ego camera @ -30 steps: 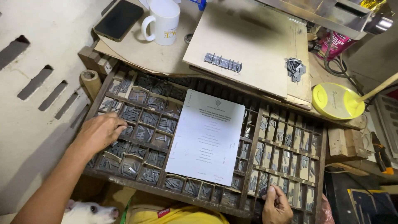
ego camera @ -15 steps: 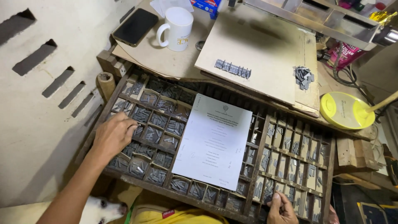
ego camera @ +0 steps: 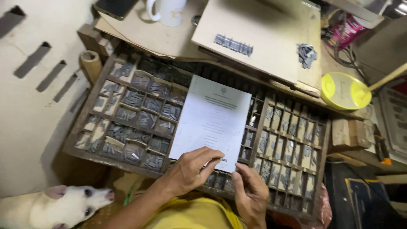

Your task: The person is meticulously selecting individual metal type characters from a large compartmentalized tray and arranging them into a specific layout for printing, while referring to a printed guide.

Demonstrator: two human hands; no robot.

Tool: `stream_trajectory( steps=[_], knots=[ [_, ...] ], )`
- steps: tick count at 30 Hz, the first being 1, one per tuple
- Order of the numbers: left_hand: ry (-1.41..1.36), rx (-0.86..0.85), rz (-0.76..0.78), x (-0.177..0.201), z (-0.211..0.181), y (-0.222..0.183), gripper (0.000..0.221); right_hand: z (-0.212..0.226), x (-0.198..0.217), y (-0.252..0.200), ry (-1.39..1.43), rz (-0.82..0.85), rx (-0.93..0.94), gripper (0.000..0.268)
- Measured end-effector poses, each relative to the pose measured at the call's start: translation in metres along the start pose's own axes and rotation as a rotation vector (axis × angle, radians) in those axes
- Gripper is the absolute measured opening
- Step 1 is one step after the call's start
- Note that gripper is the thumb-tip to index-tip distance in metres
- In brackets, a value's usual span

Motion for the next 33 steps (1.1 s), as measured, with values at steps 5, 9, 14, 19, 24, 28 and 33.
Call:
stream_trajectory(
  steps=[5, 9, 14, 19, 24, 28, 33],
  knots=[
    [-0.007, 0.027, 0.030, -0.015, -0.002, -0.004, 0.032, 0.001, -0.005, 0.003, 0.010, 0.090, 0.051, 0.033],
    [-0.041, 0.125, 0.080, -0.019, 0.004, -0.006, 0.027, 0.007, -0.005, 0.008, 0.093, 0.061, 0.054, 0.013],
    [0.299, -0.194, 0.137, -0.043, -0.015, -0.012, 0.029, -0.027, -0.011, -0.004, 0.164, 0.039, -0.195, 0.013],
    [0.282, -0.114, 0.080, -0.066, 0.025, -0.034, 0.031, -0.040, 0.009, 0.018, 0.289, 0.270, -0.262, 0.018],
    [0.232, 0.278, -0.011, -0.075, 0.083, -0.067, 0.053, -0.156, 0.175, 0.082, -0.690, -0.229, -0.334, 0.028],
    [0.181, 0.341, -0.026, -0.079, 0.090, -0.069, 0.054, -0.207, 0.223, 0.126, -0.812, -0.131, -0.598, 0.031],
    [0.089, 0.192, 0.095, -0.085, 0.093, -0.068, 0.046, -0.291, 0.235, 0.156, -0.972, -0.070, -0.704, 0.038]
  ],
)
Point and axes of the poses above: each hand's wrist, its own y-axis towards the middle knuckle, its own x-axis out of the back of the hand, z = x × y, the point moved 10 cm from there along y, towards the middle knuckle, and after that the axes turned 7 degrees about z, right-handed, at the moved point
